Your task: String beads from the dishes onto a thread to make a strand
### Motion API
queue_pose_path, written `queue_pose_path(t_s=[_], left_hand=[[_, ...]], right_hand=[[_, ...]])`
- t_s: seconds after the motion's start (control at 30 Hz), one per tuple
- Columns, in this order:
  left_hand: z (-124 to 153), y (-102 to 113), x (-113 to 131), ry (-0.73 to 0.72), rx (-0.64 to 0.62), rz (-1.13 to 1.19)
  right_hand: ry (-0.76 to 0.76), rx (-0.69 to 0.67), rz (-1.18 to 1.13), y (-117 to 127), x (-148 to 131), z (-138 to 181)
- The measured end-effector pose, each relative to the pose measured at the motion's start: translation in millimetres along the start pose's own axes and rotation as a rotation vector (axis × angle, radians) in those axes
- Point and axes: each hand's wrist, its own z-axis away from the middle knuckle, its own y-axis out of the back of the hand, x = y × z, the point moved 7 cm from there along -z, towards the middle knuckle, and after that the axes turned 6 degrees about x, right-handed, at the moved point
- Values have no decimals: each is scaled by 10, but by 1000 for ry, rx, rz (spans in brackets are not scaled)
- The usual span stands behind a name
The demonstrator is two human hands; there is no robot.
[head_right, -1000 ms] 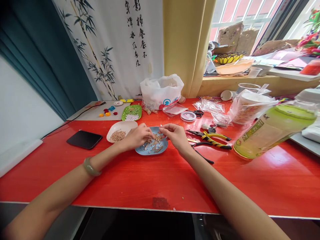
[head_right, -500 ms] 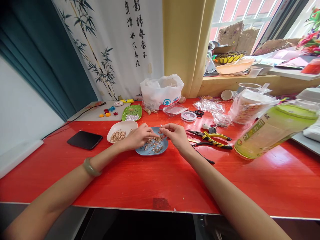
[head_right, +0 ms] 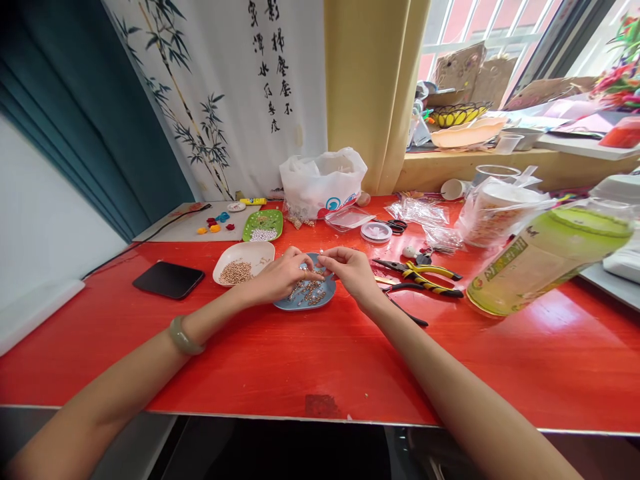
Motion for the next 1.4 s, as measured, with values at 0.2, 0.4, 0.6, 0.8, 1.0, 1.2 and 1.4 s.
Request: queue_pose_path(t_s=[0.2,0.4,0.6,0.8,1.0,1.2,1.4], left_hand=[[12,-18,20,-24,-28,-19],[10,-38,-26,-20,-23,-19],[8,-38,17,-57,-26,-3],[-24,1,-57,33,57,1],[-84,-2,28,30,80,31],[-188,5,106,103,82,53],[-234,-1,42,214,49,104]], right_hand=[[0,8,-2,4,-17,6],[-10,4,-16,2,-31,13],[-23,9,-28,7,-6,3],[-11,-5,-33,3,-9,0],[-12,-5,-36,-3,-26,16],[-2,-3,-48,1,-21,9],[6,-11,-68,12,-15,-8]])
